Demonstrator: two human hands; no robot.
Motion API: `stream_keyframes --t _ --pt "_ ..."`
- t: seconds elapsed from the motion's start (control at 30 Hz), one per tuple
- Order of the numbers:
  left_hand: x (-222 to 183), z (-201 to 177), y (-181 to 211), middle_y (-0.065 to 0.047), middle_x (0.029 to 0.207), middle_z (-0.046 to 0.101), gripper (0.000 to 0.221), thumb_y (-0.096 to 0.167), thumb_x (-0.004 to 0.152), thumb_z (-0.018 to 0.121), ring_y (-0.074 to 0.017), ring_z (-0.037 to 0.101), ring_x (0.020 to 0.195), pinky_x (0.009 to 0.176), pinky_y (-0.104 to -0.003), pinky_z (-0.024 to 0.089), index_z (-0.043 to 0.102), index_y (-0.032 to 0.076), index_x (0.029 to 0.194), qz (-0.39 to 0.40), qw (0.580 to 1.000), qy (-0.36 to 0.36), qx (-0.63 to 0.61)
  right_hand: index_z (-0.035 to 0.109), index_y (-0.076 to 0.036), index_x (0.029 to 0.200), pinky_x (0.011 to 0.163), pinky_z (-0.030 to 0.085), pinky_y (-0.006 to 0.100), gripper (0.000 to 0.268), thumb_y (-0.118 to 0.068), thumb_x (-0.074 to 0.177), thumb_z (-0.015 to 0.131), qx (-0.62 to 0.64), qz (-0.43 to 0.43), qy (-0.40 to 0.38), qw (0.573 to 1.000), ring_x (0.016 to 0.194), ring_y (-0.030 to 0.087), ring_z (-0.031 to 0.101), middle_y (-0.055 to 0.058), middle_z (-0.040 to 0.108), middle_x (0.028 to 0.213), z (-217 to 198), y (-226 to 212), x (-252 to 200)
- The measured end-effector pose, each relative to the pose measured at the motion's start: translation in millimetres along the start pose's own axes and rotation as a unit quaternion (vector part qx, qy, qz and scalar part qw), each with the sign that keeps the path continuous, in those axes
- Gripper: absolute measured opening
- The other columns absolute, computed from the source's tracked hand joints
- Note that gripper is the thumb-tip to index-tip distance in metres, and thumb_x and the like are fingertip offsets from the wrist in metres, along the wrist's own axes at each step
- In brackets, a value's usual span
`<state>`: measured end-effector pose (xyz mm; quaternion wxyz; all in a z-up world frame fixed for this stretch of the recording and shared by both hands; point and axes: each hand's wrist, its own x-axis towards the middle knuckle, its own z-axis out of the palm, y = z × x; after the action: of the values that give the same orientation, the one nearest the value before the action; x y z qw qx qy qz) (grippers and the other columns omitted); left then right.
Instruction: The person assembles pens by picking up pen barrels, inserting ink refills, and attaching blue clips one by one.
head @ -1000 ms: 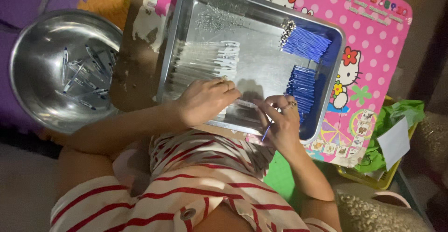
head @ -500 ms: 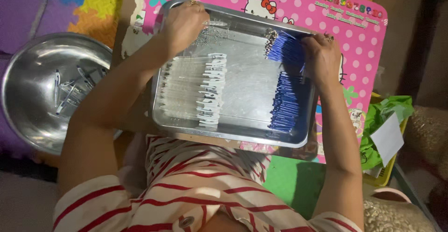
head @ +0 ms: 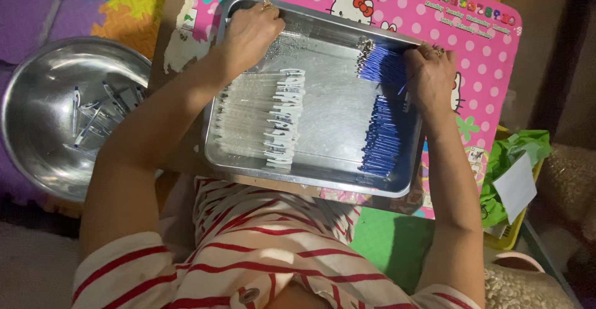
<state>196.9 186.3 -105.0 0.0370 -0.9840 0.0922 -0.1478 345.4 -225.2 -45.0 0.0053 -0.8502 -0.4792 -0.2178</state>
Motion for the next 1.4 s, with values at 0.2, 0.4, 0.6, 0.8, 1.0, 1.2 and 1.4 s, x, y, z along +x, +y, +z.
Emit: stream_keyframes --t 0.2,0.4,0.6,0.8,1.0,1.2,1.4 --pt "2 -74 9 -0.015 0.118 0.078 0.025 0.027 0.115 0.054 -0.0358 0.076 0.093 0.073 -0.058 0.057 0.072 0.013 0.124 -0.142 0.944 0.003 -0.298 0.066 -0.018 0.092 0.078 0.041 0.043 0.009 -0.019 0.098 0.073 -0.043 0.001 0.004 0.999 0.080 0.030 0.065 0.002 0.069 0.090 5 7 -4" --pt "-11 -73 2 0.001 0.078 0.039 0.017 0.025 0.118 0.034 -0.0099 0.035 0.057 0.046 -0.025 0.031 0.044 0.012 0.115 -0.178 0.686 0.053 -0.703 0.064 -0.018 0.092 0.077 0.037 0.042 0.007 -0.015 0.096 0.069 -0.053 -0.010 -0.001 0.999 0.078 0.029 0.064 0.001 0.068 0.091 2 5 -2" --pt "-36 -137 21 -0.004 0.104 0.050 0.017 0.028 0.110 0.055 -0.0150 0.057 0.089 0.093 -0.035 0.062 0.051 0.014 0.120 -0.226 0.580 0.136 -0.771 0.068 -0.020 0.087 0.071 0.039 0.045 0.011 -0.016 0.095 0.073 -0.030 -0.020 0.005 0.999 0.073 0.030 0.066 0.002 0.063 0.077 -1 11 0" --pt "-69 -155 52 -0.018 0.109 0.064 0.012 0.007 0.110 0.054 -0.0271 0.078 0.093 0.082 -0.034 0.077 0.045 0.007 0.118 -0.269 0.600 0.188 -0.729 0.071 0.004 0.126 0.089 0.050 0.037 0.016 -0.010 0.119 0.070 0.456 0.051 -0.015 0.888 0.100 0.026 0.065 0.018 0.073 0.122 -100 -126 48" --pt "-110 -200 76 -0.016 0.116 0.059 0.015 -0.006 0.115 0.045 -0.0311 0.073 0.109 0.098 -0.035 0.069 0.041 0.007 0.121 -0.129 0.603 0.208 -0.759 0.073 0.005 0.125 0.090 0.054 0.038 0.017 -0.005 0.111 0.072 0.492 -0.001 -0.018 0.870 0.093 0.028 0.069 0.019 0.073 0.110 -141 -218 58" --pt "-261 -56 -39 -0.015 0.113 0.083 0.035 -0.003 0.112 0.071 -0.0280 0.080 0.094 0.066 -0.036 0.054 0.061 0.016 0.140 -0.496 0.502 0.441 -0.554 0.079 -0.003 0.120 0.092 0.046 0.043 0.014 -0.011 0.110 0.075 0.407 -0.012 -0.051 0.912 0.100 0.031 0.060 0.012 0.062 0.109 -110 -222 32" --pt "-416 65 -56 -0.003 0.093 0.074 0.033 0.025 0.100 0.056 -0.0134 0.065 0.077 0.060 -0.035 0.052 0.079 0.014 0.120 -0.734 0.589 0.107 -0.321 0.079 -0.003 0.117 0.087 0.045 0.044 0.014 -0.012 0.108 0.075 0.377 -0.052 -0.074 0.922 0.096 0.033 0.062 0.014 0.063 0.107 -102 -233 28"
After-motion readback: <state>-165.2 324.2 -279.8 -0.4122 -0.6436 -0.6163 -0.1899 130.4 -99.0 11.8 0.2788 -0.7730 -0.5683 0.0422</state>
